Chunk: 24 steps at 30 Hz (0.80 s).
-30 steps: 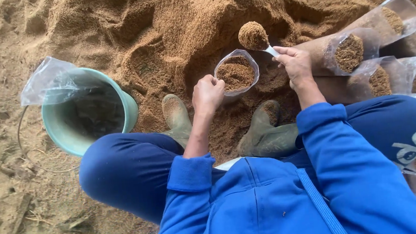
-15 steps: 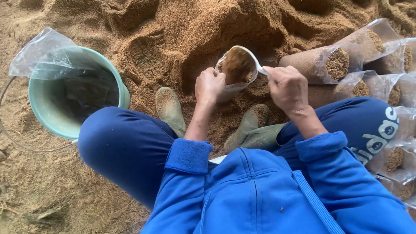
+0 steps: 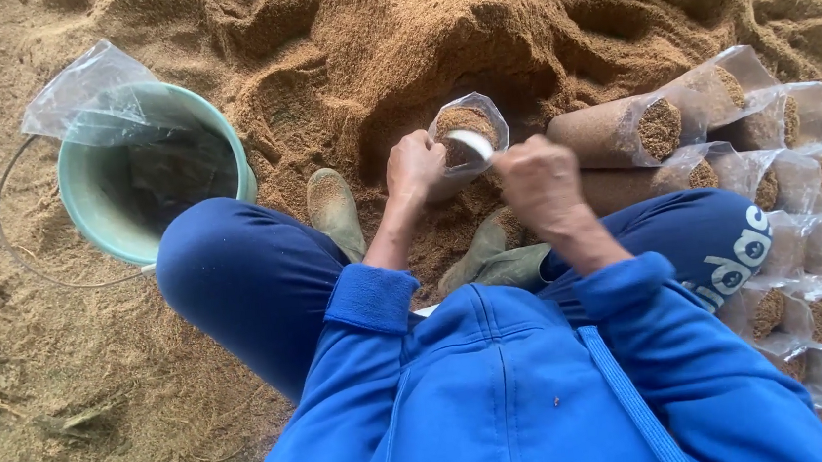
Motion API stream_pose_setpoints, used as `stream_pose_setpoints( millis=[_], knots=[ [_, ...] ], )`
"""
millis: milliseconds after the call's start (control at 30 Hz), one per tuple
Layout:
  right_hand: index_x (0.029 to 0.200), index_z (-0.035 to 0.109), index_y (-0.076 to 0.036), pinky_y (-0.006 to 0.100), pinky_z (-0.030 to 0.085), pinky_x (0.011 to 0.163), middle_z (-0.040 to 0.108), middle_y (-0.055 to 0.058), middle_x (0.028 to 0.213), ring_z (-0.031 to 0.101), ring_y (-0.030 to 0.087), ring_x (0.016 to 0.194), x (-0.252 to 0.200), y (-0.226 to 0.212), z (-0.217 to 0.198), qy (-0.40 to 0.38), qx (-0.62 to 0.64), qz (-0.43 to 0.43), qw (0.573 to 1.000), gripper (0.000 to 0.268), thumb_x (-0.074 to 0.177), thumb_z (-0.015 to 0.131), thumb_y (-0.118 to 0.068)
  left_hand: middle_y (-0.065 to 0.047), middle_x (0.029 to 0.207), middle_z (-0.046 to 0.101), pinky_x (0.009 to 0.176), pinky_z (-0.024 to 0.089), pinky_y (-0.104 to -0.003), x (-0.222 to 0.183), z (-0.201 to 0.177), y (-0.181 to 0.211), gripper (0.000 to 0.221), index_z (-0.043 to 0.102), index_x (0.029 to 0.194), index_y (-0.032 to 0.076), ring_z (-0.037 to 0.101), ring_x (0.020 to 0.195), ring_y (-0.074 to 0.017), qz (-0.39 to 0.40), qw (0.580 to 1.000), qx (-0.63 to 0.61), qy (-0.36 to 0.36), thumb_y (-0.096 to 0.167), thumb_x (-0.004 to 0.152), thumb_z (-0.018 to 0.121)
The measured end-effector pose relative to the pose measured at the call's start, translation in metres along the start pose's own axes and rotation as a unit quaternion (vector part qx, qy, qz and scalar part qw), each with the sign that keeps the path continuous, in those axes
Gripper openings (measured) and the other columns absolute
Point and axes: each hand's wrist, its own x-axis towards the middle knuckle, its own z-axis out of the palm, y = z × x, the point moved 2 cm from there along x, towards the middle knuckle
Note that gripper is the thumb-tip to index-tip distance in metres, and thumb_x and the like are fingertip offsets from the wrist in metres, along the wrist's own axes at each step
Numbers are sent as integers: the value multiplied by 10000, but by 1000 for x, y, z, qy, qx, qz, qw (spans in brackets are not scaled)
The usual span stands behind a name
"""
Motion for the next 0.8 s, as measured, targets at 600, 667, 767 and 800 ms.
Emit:
stream_pose_setpoints(
  millis=[600,667,767,800],
  knots=[
    [767,736,-213,314,590,608,652,-21,625,671,136,729,33,-10,21,-25,-85,19,996,145,884,674,-155,-181,1020,763,901,575,-496,7,2,-13,295,779,963,199,709,1090,-400,-9,1000,18,-9,304,770,582],
    [783,746,-214,325,603,653,669,-14,657,681,145,768,23,-10,-4,-34,-51,33,998,150,901,670,-163,-201,1034,758,912,569,-512,-8,-3,-10,302,773,971,178,703,1099,-414,-21,999,21,-16,294,779,571],
    [872,752,-198,353,616,728,709,14,718,705,182,806,24,2,-10,-57,-5,50,997,151,932,621,-153,-225,1045,754,914,563,-535,-8,-11,2,308,764,979,144,700,1101,-433,-17,1000,16,-9,287,793,564],
    [946,748,-181,369,616,758,731,36,748,719,209,805,21,3,-6,-87,15,47,995,177,947,578,-133,-229,1041,754,905,564,-542,-9,-13,4,309,762,980,131,701,1095,-439,-17,1000,9,-6,288,799,567]
  ],
)
